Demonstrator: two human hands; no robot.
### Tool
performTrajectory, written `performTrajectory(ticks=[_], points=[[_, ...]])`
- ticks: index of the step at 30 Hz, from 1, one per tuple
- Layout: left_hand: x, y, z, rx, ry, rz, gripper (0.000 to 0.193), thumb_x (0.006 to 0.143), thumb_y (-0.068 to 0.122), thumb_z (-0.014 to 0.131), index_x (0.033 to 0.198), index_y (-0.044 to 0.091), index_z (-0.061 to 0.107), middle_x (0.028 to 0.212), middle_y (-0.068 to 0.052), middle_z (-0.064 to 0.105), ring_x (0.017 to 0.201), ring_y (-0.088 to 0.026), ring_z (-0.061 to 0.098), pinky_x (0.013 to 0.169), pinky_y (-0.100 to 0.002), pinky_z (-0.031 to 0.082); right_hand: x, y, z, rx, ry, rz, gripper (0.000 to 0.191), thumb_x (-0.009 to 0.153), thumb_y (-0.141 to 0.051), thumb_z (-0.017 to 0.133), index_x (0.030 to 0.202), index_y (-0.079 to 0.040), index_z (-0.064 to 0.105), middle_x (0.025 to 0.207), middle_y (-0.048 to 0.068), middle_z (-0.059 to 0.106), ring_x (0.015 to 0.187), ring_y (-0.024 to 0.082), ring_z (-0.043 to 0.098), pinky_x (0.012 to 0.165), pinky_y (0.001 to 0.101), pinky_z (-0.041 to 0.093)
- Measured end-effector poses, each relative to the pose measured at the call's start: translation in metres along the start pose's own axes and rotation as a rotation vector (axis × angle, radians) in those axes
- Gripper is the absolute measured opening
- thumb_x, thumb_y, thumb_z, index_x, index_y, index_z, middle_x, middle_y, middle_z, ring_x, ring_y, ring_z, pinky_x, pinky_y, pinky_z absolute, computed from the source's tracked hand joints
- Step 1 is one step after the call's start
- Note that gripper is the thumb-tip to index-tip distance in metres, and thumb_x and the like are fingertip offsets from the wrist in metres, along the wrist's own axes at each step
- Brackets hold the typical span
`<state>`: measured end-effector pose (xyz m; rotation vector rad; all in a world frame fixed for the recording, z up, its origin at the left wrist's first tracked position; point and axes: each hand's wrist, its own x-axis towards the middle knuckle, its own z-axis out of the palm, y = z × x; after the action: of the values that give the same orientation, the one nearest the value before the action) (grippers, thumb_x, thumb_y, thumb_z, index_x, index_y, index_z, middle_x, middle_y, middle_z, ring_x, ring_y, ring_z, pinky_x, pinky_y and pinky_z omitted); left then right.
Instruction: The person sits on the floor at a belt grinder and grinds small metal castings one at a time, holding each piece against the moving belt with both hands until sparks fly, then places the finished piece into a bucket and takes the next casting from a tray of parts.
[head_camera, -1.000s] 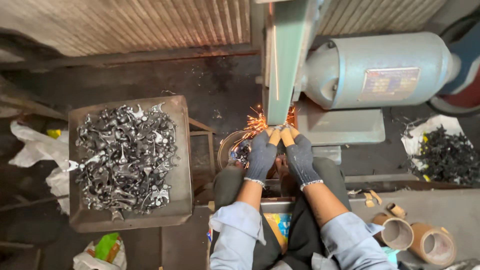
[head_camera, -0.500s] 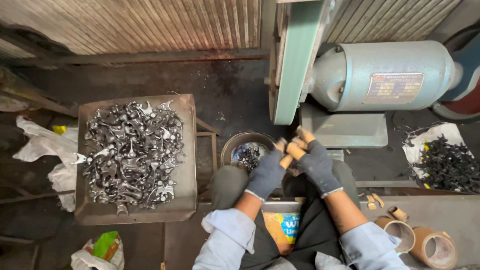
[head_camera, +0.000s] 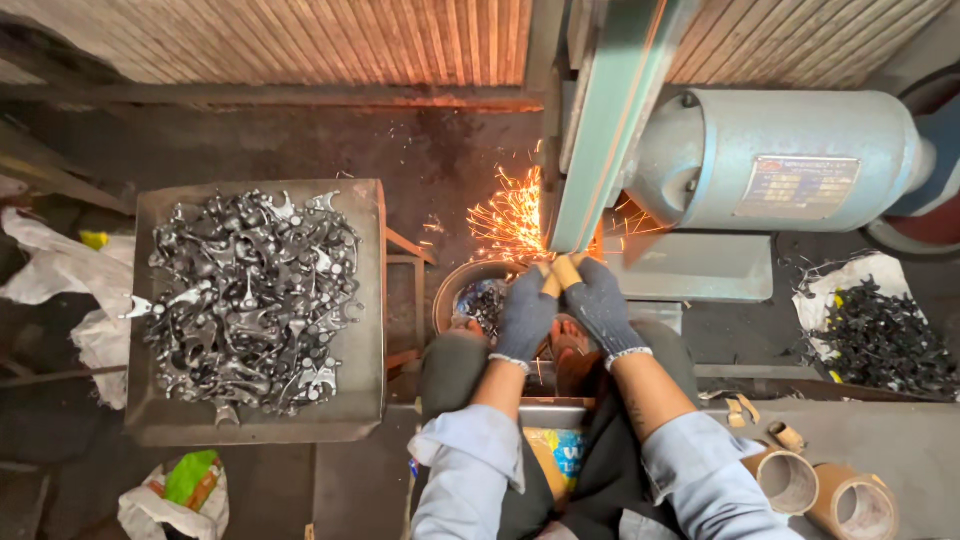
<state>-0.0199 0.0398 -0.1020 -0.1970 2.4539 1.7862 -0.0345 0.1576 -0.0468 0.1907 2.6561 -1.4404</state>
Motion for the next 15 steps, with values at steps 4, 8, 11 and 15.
performTrajectory(ticks=[4, 8, 11, 15], points=[[-0.007, 0.009, 0.011, -0.279, 0.046, 0.138, 0.029, 0.092, 0.007, 0.059, 0.119, -0.001, 0.065, 0.109, -0.02, 0.074, 0.104, -0.03, 0.073, 0.089, -0.037, 0.054, -0.007, 0.012, -0.008, 0.049, 0.004, 0.087, 0.037, 0.101, -0.035, 0.06, 0.106, 0.0, 0.072, 0.086, 0.01, 0.073, 0.079, 0.021, 0.068, 0.071, 0.0344, 0.051], [-0.011, 0.028, -0.009, 0.179, -0.063, -0.192, 0.025, 0.091, 0.013, 0.065, 0.113, 0.0, 0.067, 0.097, -0.019, 0.074, 0.086, -0.031, 0.076, 0.078, -0.037, 0.057, -0.008, 0.012, 0.02, 0.851, -0.017, 0.369, 0.033, 0.103, -0.034, 0.06, 0.102, -0.002, 0.068, 0.083, 0.006, 0.071, 0.071, 0.02, 0.063, 0.061, 0.0336, 0.051], [-0.007, 0.041, -0.021, 0.494, -0.01, -0.129, 0.027, 0.088, 0.02, 0.073, 0.11, 0.004, 0.071, 0.091, -0.02, 0.074, 0.081, -0.034, 0.072, 0.073, -0.041, 0.054, -0.008, 0.002, 0.042, 1.403, 0.089, 0.567, 0.03, 0.103, -0.033, 0.062, 0.108, -0.004, 0.067, 0.087, 0.003, 0.071, 0.073, 0.015, 0.064, 0.063, 0.0299, 0.052], [-0.011, 0.043, -0.033, -0.143, 0.135, 0.219, 0.034, 0.092, 0.03, 0.072, 0.113, 0.003, 0.072, 0.096, -0.009, 0.077, 0.084, -0.016, 0.074, 0.073, -0.031, 0.059, -0.022, -0.008, 0.029, 1.601, -0.087, 0.518, 0.032, 0.091, -0.032, 0.06, 0.109, -0.006, 0.065, 0.096, 0.005, 0.074, 0.087, 0.019, 0.071, 0.081, 0.0337, 0.061]])
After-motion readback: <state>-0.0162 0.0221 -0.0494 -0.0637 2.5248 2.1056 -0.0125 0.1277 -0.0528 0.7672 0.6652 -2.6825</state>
